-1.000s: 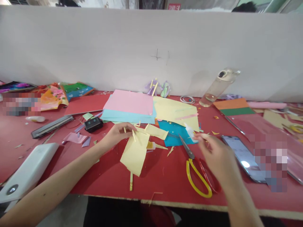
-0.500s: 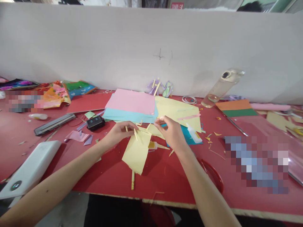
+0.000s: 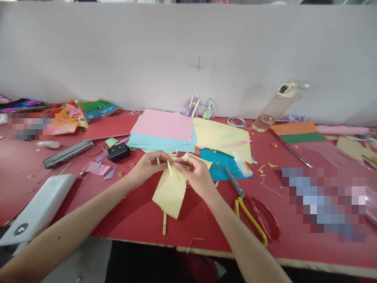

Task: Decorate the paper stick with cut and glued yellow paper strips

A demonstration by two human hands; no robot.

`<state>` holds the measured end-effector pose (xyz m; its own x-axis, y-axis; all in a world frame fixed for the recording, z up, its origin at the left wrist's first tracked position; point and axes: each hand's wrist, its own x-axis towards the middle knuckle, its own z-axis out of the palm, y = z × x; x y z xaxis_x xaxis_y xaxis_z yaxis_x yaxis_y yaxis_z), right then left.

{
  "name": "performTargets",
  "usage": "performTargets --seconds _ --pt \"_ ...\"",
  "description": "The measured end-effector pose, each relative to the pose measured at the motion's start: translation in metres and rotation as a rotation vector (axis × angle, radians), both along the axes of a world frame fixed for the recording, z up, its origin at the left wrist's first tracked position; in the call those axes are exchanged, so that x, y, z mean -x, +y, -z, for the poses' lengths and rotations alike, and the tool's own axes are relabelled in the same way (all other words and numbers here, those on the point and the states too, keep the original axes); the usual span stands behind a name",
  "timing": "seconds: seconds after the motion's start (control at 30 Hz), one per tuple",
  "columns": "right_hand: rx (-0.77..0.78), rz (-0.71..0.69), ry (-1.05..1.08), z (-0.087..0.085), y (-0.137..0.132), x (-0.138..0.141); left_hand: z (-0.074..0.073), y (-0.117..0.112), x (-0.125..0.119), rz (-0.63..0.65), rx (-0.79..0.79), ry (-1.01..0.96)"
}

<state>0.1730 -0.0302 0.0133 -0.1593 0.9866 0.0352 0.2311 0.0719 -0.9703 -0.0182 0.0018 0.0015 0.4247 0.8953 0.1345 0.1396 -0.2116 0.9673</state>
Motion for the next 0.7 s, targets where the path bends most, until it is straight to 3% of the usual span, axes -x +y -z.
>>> performTargets --seconds 0.2,0.43,0.7 --pt "-0.051 0.052 -0.005 0.006 -0.001 -0.002 -0.003 -0.003 -0.003 -0.008 -0.021 0.041" --pt "-0.246 0.1 -0.111 0.013 -0.001 -0.001 0.0 -0.004 -0.006 -0.028 -0.042 0.05" --pt "-0.309 0.089 -0.138 0.012 -0.002 -0.003 -0.008 -0.007 -0.008 -0.063 -0.091 0.106"
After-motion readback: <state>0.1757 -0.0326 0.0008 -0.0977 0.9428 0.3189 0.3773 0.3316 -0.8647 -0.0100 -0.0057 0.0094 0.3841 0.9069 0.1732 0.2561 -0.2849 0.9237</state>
